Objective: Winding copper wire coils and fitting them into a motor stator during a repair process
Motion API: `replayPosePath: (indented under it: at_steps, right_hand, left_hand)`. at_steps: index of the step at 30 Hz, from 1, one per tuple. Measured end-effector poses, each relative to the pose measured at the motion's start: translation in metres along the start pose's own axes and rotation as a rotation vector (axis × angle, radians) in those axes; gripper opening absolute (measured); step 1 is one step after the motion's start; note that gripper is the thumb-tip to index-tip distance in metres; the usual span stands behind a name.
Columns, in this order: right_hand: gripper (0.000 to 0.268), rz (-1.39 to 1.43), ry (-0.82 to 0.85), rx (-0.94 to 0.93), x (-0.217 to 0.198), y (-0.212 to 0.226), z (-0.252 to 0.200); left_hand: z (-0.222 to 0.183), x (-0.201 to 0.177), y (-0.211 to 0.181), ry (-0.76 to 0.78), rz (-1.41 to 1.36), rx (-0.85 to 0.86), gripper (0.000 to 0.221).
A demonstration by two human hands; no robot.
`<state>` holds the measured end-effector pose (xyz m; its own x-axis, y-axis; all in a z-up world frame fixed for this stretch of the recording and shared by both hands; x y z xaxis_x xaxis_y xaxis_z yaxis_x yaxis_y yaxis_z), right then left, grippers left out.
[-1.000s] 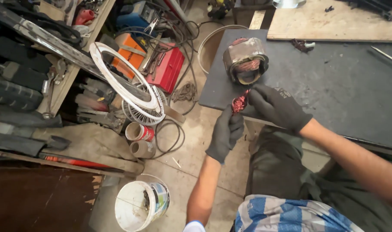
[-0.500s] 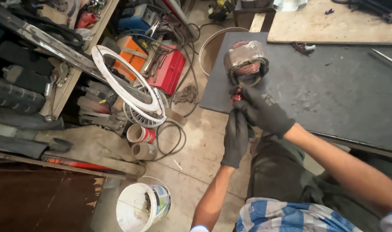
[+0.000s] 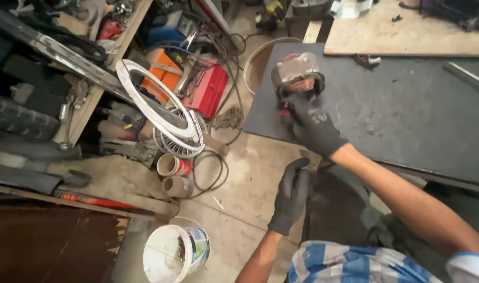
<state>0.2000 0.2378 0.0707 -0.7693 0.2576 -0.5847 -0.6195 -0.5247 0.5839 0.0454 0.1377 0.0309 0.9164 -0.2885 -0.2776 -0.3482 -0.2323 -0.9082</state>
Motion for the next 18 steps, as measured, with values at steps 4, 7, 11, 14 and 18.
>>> replayPosePath:
  at_steps: [4, 7, 11, 14, 18]
  right_hand:
    - [0.047, -0.079, 0.029, 0.067, -0.009, 0.01, -0.013]
    - [0.048, 0.0, 0.064, 0.111, -0.021, 0.03, -0.039]
    - [0.043, 0.079, 0.065, 0.102, -0.039, 0.053, -0.078]
    - [0.046, 0.096, 0.088, 0.041, -0.057, 0.074, -0.117]
    - [0.007, 0.282, 0.021, -0.178, -0.08, 0.136, -0.142]
  left_hand:
    - [-0.018, -0.008, -0.015, 0.051, 0.145, 0.1, 0.039]
    - [-0.019, -0.007, 0.005, 0.09, 0.029, -0.054, 0.04]
    - [-0.02, -0.006, 0.017, 0.133, -0.037, -0.043, 0.04]
    - [-0.025, -0.01, 0.014, 0.128, -0.041, -0.046, 0.042]
    - [-0.047, -0.005, -0.001, 0.21, -0.052, 0.209, 0.037]
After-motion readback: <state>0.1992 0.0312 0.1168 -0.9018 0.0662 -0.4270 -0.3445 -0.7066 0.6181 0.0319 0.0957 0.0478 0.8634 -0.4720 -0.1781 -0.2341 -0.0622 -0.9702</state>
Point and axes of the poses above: each hand's wrist, its own z-axis towards the middle knuckle, its own x-axis out of the palm, y = z × x, the point moved 3 cm from there along z, towards the middle knuckle, and after that the axes turned 9 degrees about -x, right-handed, at the moved point
